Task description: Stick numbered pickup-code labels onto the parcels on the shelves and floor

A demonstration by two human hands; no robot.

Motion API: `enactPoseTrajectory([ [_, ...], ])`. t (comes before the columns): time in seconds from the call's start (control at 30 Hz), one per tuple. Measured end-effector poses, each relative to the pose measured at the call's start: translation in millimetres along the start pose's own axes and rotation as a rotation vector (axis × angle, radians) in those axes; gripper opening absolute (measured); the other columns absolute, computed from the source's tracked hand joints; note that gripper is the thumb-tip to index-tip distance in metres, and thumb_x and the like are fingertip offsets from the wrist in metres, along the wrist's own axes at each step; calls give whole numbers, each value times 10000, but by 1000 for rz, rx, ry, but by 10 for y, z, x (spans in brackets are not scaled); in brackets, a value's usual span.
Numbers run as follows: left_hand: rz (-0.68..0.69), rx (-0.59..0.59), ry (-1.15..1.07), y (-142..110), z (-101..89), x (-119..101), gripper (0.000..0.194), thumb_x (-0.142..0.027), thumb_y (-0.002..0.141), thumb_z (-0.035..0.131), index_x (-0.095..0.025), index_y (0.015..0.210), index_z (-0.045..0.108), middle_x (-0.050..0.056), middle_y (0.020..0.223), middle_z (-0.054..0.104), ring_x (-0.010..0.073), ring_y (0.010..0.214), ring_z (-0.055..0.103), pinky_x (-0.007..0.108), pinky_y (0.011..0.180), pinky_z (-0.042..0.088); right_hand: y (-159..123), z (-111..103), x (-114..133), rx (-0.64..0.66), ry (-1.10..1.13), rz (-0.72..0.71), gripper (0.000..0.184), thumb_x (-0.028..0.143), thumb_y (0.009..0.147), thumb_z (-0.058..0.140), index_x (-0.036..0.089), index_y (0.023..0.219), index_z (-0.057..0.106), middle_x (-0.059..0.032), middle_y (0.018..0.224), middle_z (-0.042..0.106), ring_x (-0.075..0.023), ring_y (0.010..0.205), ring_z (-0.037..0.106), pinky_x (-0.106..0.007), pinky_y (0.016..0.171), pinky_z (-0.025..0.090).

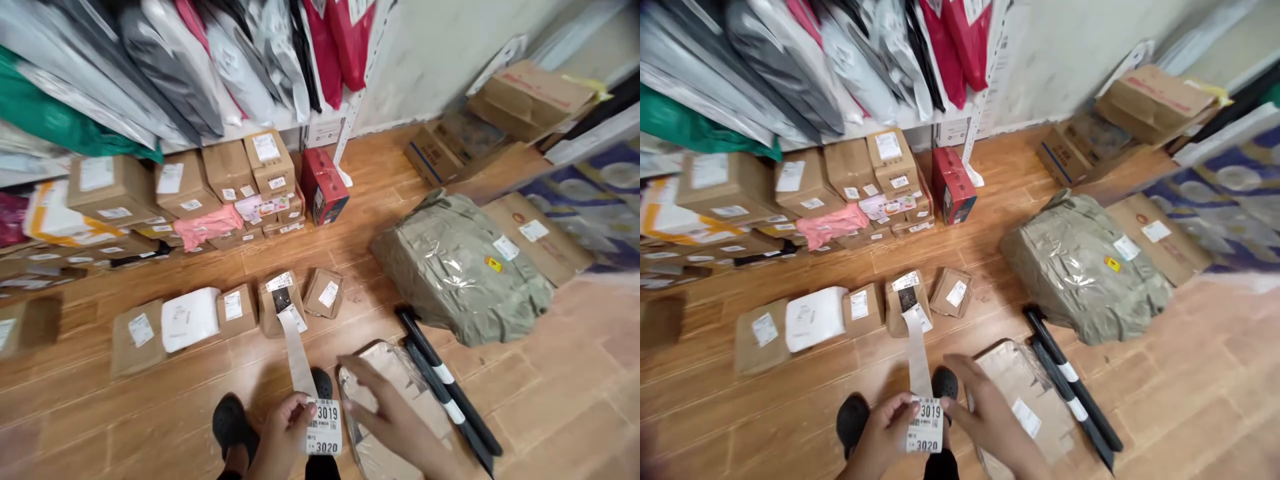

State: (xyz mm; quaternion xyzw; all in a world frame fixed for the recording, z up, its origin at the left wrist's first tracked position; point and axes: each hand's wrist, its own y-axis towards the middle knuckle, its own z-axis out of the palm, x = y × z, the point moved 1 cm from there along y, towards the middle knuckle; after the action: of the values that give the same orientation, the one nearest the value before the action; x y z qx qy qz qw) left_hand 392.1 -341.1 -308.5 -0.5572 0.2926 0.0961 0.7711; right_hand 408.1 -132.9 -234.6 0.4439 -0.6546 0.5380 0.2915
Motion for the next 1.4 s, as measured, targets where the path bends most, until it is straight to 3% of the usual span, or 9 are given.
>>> enactPoseTrajectory([
  [0.13, 24, 45, 128, 778, -203, 363, 535, -699, 641, 599, -172, 717, 545, 5, 652, 593, 164, 632, 550, 274, 590, 433, 558, 729, -989, 111, 118, 127, 284, 427, 834, 567, 186, 916, 694, -71, 857, 685, -201, 776, 613, -292, 642, 458],
  [0.27, 21, 59, 269, 1596, -430, 914, 468, -657, 704, 521, -190, 678, 510, -5, 599, 549, 171, 602, 528, 280, 574, 403, 950, 1178, -2002, 23, 251, 232, 271, 420, 749, 660, 161, 825, 677, -35, 733, 652, -158, 660, 552, -263, 586, 400],
  [0.43, 137, -18, 443, 2542, -516, 1602, 402, -569, 753, 484, -192, 623, 524, 21, 596, 577, 192, 616, 538, 292, 587, 390, 1350, 1309, -3034, -101, 199, 263, 257, 395, 705, 691, 150, 776, 663, -19, 681, 610, -134, 614, 472, -266, 571, 351],
  [0.53, 197, 108, 368, 2911, -441, 1789, 366, -520, 742, 538, -165, 748, 631, 42, 688, 649, 216, 706, 588, 292, 649, 427, 1524, 1259, -3421, -144, 261, 229, 320, 455, 692, 703, 146, 754, 644, -20, 684, 606, -132, 619, 489, -273, 588, 368],
  [0.63, 263, 162, 324, 3105, -380, 1803, 386, -521, 771, 509, -163, 799, 650, 41, 696, 654, 212, 706, 580, 287, 647, 427, 1661, 1210, -3597, -178, 389, 211, 388, 514, 649, 734, 150, 714, 618, 17, 607, 563, -94, 540, 456, -251, 538, 349],
  [0.83, 316, -29, 354, 3108, -404, 1605, 464, -607, 769, 458, -174, 675, 593, 41, 618, 612, 209, 643, 540, 302, 615, 410, 1834, 1222, -3498, -217, 501, 217, 464, 550, 540, 790, 145, 688, 617, 65, 506, 491, -46, 413, 352, -234, 421, 228],
  [1.07, 179, 8, 169, 3029, -525, 1618, 610, -695, 731, 487, -135, 894, 668, 80, 772, 706, 256, 758, 619, 320, 689, 465, 1867, 1260, -3387, -160, 497, 222, 444, 546, 592, 761, 134, 708, 642, 50, 529, 511, -42, 441, 362, -236, 442, 219],
  [1.27, 227, 13, 205, 3081, -534, 1617, 612, -664, 757, 482, -119, 961, 672, 103, 875, 720, 265, 809, 626, 342, 764, 459, 1879, 1227, -3437, -174, 521, 219, 452, 548, 579, 758, 129, 710, 651, 54, 492, 500, -53, 436, 380, -239, 450, 240],
  [1.4, 243, 48, 210, 3101, -518, 1637, 569, -636, 744, 530, -115, 925, 668, 85, 793, 712, 236, 742, 614, 309, 687, 455, 1857, 1233, -3509, -171, 560, 221, 387, 514, 639, 699, 133, 688, 656, 46, 473, 502, -62, 429, 394, -240, 449, 261],
])
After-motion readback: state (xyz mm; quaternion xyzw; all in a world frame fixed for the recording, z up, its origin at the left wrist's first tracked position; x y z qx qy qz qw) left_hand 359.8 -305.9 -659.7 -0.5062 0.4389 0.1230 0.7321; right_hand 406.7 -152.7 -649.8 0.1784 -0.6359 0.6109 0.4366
